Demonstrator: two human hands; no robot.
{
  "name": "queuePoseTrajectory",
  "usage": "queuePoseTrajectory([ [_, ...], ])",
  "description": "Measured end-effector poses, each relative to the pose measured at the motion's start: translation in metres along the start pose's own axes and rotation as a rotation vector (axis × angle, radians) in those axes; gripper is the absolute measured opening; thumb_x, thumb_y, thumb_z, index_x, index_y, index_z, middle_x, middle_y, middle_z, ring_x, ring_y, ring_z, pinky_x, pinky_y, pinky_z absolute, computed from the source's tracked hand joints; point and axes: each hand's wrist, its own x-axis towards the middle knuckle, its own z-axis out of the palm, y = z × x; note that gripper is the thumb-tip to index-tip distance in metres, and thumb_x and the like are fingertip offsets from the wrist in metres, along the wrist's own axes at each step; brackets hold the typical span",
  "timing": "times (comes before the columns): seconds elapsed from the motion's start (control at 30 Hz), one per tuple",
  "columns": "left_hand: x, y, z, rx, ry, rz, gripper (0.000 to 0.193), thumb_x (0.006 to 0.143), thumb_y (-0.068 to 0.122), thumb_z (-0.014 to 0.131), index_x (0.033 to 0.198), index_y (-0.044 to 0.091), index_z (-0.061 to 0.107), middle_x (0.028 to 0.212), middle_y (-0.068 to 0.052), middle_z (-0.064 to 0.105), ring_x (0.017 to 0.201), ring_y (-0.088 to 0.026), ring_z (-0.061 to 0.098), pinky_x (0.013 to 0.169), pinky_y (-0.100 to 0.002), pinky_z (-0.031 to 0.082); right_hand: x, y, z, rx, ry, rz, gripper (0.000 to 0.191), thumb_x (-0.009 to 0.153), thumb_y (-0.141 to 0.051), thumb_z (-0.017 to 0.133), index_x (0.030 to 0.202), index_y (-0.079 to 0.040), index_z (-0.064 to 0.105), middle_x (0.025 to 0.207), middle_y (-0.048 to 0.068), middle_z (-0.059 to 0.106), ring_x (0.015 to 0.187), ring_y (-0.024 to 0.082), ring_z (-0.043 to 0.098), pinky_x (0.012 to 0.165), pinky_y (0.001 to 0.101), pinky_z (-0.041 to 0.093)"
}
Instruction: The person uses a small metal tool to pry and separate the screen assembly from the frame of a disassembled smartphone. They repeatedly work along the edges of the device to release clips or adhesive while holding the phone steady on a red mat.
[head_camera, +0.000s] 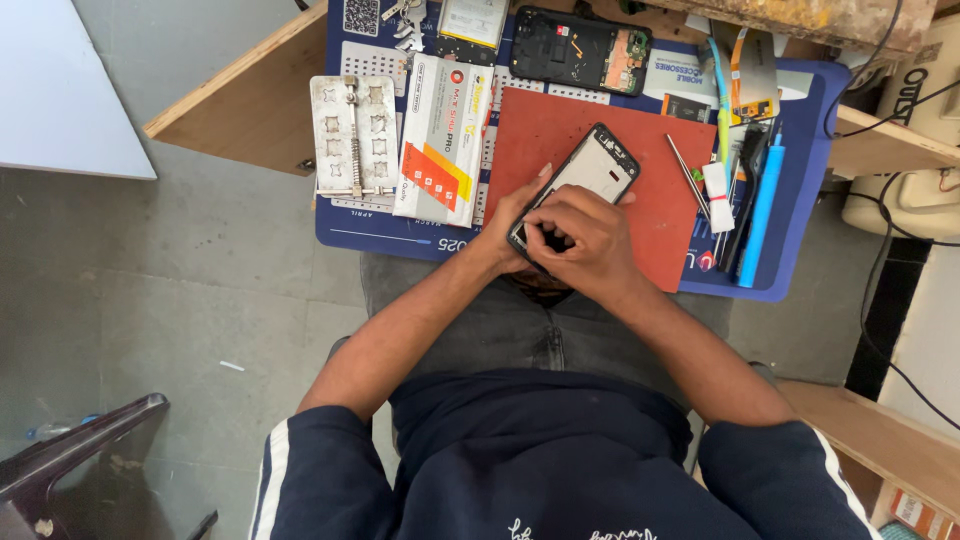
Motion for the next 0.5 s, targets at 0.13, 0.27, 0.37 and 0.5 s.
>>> queuePoseTrajectory([
  [0.13, -0.0034, 0.0018, 0.0042, -0.016, 0.005, -0.039, 0.050, 0.104, 0.054, 0.049, 0.105, 0.007, 0.065, 0.090, -0.008, 0.064, 0.080, -0.017, 0.065, 0.066, -0.033, 0.058, 0.0019, -0.0020, -0.0011, -0.054, 0.034, -0.078, 0.018, 0.080, 0.001, 0.082, 0.094, -0.002, 0.071, 0.091, 0.007, 0.067, 0.080, 0.022, 0.068, 0.066, 0.0327, 0.055],
  [0.27, -0.0046, 0.0037, 0.0081, -0.028, -0.108, 0.033, 0.055, 0.111, 0.054, 0.049, 0.120, 0.001, 0.062, 0.104, -0.013, 0.065, 0.093, -0.022, 0.067, 0.077, -0.036, 0.060, 0.0038, -0.0018, -0.0019, -0.077, 0.044, -0.052, 0.017, 0.078, 0.002, 0.081, 0.092, -0.002, 0.071, 0.091, 0.008, 0.067, 0.080, 0.022, 0.068, 0.065, 0.0328, 0.054],
  [0.37, -0.0038, 0.0043, 0.0087, -0.034, -0.043, -0.028, 0.057, 0.107, 0.054, 0.047, 0.118, 0.001, 0.063, 0.104, -0.014, 0.067, 0.094, -0.023, 0.068, 0.078, -0.037, 0.061, 0.0037, -0.0013, -0.0014, -0.056, 0.041, -0.118, 0.017, 0.080, 0.002, 0.081, 0.092, -0.003, 0.070, 0.092, 0.007, 0.067, 0.084, 0.023, 0.068, 0.070, 0.0343, 0.055],
  [0.5, -0.0037, 0.0034, 0.0075, -0.023, -0.051, -0.027, 0.056, 0.105, 0.054, 0.046, 0.119, 0.003, 0.063, 0.106, -0.014, 0.067, 0.096, -0.022, 0.069, 0.079, -0.036, 0.062, 0.0031, -0.0004, -0.0007, -0.075, 0.041, -0.074, 0.017, 0.079, 0.002, 0.081, 0.092, -0.002, 0.071, 0.092, 0.007, 0.067, 0.084, 0.023, 0.068, 0.070, 0.0335, 0.055],
])
